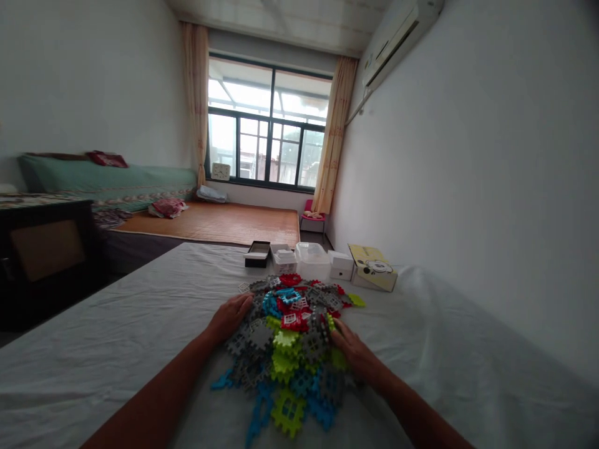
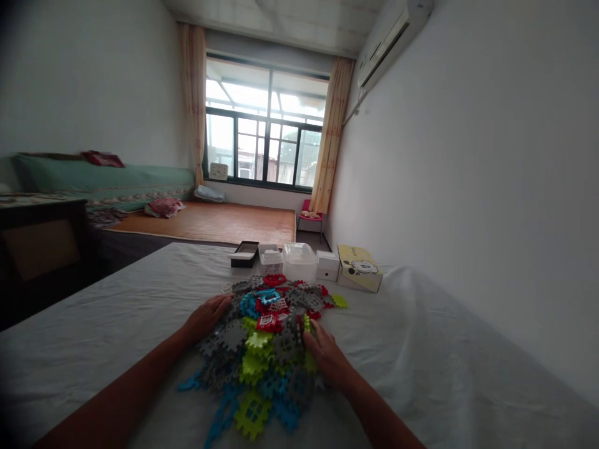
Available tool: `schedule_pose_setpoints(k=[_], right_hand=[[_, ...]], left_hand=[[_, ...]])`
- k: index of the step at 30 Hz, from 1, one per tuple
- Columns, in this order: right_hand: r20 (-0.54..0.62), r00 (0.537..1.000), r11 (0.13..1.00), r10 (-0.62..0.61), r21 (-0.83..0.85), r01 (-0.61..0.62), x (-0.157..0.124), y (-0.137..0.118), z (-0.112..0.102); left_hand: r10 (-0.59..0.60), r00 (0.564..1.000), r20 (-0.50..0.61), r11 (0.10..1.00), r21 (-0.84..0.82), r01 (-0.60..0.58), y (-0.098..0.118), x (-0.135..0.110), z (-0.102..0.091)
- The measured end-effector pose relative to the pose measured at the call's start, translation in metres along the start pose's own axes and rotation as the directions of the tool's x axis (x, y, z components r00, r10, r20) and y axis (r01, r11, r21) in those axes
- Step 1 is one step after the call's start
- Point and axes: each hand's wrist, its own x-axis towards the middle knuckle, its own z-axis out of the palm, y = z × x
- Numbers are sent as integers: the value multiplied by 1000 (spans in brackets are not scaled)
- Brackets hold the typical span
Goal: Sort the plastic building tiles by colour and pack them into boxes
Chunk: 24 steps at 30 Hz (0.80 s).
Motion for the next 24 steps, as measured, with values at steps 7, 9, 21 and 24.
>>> schedule_pose_setpoints(k=[7, 9, 21, 24], right_hand=[[-196, 968, 952, 159, -229, -202, 88, 75, -99], [-197, 966, 940, 170, -261, -219, 105, 106, -112], [-112, 988, 908, 107, -393, -143, 166, 150, -107], [29, 1000, 932, 7, -362, 4, 184, 132, -81]], left_hand=[[9, 1000, -19, 1000, -23, -10, -7, -2, -1], [7, 1000, -18, 999, -37, -8, -6, -2, -2], [-13, 999, -31, 998, -59, 11, -9, -1, 0], [-21, 999, -25, 998, -56, 20, -6, -2, -2]])
